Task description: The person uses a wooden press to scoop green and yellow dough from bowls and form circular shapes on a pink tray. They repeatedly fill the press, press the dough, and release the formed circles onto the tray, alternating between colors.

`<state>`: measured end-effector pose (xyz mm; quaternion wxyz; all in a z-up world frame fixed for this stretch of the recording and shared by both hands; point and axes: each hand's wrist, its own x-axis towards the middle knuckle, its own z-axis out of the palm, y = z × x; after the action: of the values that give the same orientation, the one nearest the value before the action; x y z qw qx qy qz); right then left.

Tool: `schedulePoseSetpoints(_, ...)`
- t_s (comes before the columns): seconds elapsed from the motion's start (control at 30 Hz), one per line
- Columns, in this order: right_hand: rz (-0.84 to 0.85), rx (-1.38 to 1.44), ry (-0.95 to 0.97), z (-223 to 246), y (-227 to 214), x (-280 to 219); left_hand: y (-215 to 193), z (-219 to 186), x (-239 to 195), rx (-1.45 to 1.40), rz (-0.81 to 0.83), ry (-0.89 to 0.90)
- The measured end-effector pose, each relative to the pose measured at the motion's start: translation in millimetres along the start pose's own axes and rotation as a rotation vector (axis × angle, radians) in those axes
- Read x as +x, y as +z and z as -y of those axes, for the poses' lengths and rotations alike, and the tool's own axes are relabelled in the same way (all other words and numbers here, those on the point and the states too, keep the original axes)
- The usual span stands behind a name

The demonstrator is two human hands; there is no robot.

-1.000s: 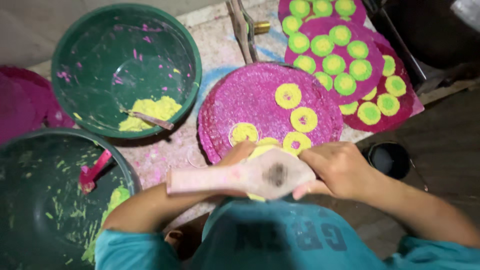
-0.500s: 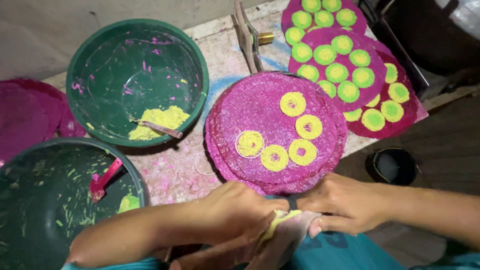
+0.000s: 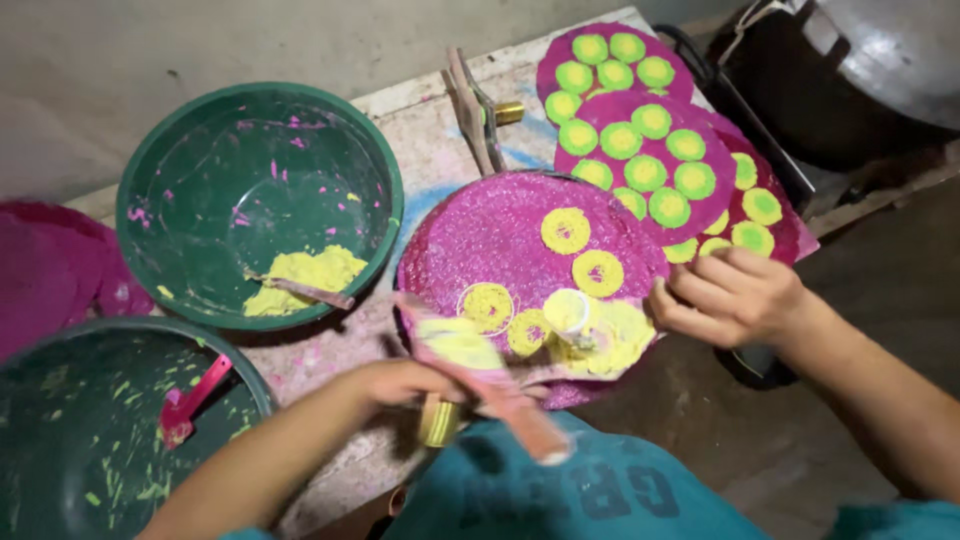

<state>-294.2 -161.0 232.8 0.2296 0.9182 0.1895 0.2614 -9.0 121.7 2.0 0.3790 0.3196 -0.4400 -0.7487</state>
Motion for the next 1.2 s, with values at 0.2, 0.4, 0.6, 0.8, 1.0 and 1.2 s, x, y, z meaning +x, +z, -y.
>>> schedulePoseSetpoints(0.2,-0.048,0.142,0.249,13,-2,8,65,-3,49,-0.125,-0.434,-0.011)
schedulePoseSetpoints(0.4,-0.272,0.104,0.108,50,-22,18,79,-46,43,-0.009,-0.565,0.064)
schedulePoseSetpoints(0.6,-0.161,0.264,0.265,59,-19,29,78,-43,43,0.119,-0.596,0.119)
schedulePoseSetpoints(0.8,-0.311,0.376,0.488,51,-1,44,34,-55,50,0.077,-0.857,0.076)
schedulePoseSetpoints(1.0,0.069,0.975,0.899,81,99,64,-15,-99,50,-0.033,-1.219,0.503)
schedulePoseSetpoints(1.2,0.49,0.772,0.783,122,190,30,1,-73,31,-0.024,-1.302,0.639)
